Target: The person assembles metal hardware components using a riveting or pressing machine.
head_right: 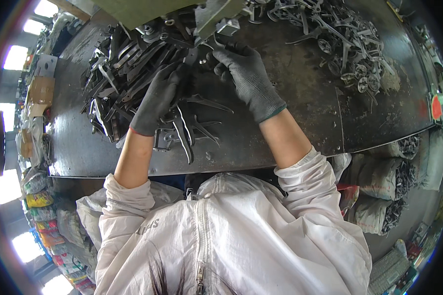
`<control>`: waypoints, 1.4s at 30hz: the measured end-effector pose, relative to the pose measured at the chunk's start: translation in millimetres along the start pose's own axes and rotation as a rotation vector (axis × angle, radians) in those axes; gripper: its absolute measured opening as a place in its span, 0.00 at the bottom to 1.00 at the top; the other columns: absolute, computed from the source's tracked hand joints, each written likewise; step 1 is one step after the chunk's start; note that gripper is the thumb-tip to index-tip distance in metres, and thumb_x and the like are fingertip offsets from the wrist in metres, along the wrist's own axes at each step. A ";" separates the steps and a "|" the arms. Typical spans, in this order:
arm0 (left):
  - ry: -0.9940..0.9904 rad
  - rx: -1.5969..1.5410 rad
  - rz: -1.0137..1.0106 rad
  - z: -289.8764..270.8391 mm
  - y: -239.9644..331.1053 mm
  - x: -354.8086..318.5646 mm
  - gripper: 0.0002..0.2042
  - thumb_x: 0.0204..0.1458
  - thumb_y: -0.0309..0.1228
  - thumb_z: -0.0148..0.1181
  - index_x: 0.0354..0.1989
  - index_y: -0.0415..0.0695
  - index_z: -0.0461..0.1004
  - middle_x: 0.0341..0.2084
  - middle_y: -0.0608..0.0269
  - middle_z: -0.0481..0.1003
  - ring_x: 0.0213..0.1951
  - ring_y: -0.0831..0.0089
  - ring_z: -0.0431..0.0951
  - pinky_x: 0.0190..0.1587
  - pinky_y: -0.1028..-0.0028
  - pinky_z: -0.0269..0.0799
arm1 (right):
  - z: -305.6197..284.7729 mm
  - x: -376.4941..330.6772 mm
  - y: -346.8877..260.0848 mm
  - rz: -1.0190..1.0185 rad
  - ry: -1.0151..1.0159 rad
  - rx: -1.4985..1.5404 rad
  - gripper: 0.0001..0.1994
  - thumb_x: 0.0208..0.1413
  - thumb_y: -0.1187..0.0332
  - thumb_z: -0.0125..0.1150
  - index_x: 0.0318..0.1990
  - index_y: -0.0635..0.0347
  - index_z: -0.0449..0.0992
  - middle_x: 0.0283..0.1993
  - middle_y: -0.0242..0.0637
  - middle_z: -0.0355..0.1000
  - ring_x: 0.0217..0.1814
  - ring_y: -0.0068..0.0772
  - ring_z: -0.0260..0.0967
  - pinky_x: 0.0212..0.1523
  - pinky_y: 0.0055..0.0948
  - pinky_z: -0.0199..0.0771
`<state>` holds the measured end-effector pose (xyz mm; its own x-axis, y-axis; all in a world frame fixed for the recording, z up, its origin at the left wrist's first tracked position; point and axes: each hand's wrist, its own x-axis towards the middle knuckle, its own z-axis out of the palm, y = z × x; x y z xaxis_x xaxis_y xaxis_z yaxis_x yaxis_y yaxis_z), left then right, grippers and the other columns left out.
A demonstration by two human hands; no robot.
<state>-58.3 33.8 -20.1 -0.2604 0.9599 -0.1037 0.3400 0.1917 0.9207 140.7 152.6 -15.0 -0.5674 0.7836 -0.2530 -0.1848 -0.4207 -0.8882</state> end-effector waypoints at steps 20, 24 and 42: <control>0.125 0.618 0.199 -15.2 -37.3 27.4 0.14 0.65 0.35 0.54 0.48 0.37 0.78 0.37 0.42 0.81 0.41 0.49 0.82 0.43 0.61 0.76 | 11.1 19.1 39.6 -0.032 -0.116 -0.321 0.16 0.65 0.73 0.60 0.58 0.66 0.74 0.48 0.34 0.77 0.39 0.17 0.73 0.40 0.22 0.77; 0.314 0.505 0.069 -70.2 3.2 15.6 0.11 0.59 0.33 0.57 0.45 0.43 0.80 0.38 0.47 0.82 0.43 0.47 0.82 0.45 0.57 0.76 | 1.8 15.2 41.3 0.075 -0.068 -0.294 0.18 0.67 0.72 0.60 0.61 0.65 0.70 0.47 0.35 0.77 0.34 0.18 0.73 0.35 0.19 0.78; 0.300 0.676 0.113 -68.8 -33.1 2.5 0.11 0.60 0.34 0.56 0.47 0.48 0.80 0.40 0.51 0.84 0.43 0.49 0.84 0.46 0.53 0.79 | 3.2 3.2 44.5 -0.034 -0.042 -0.313 0.13 0.67 0.70 0.60 0.56 0.64 0.75 0.41 0.32 0.77 0.32 0.18 0.74 0.32 0.20 0.75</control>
<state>-132.4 15.8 -24.9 -0.3928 0.9030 0.1740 0.8356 0.2714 0.4777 128.2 134.9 -54.1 -0.5990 0.7726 -0.2106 0.0475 -0.2282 -0.9724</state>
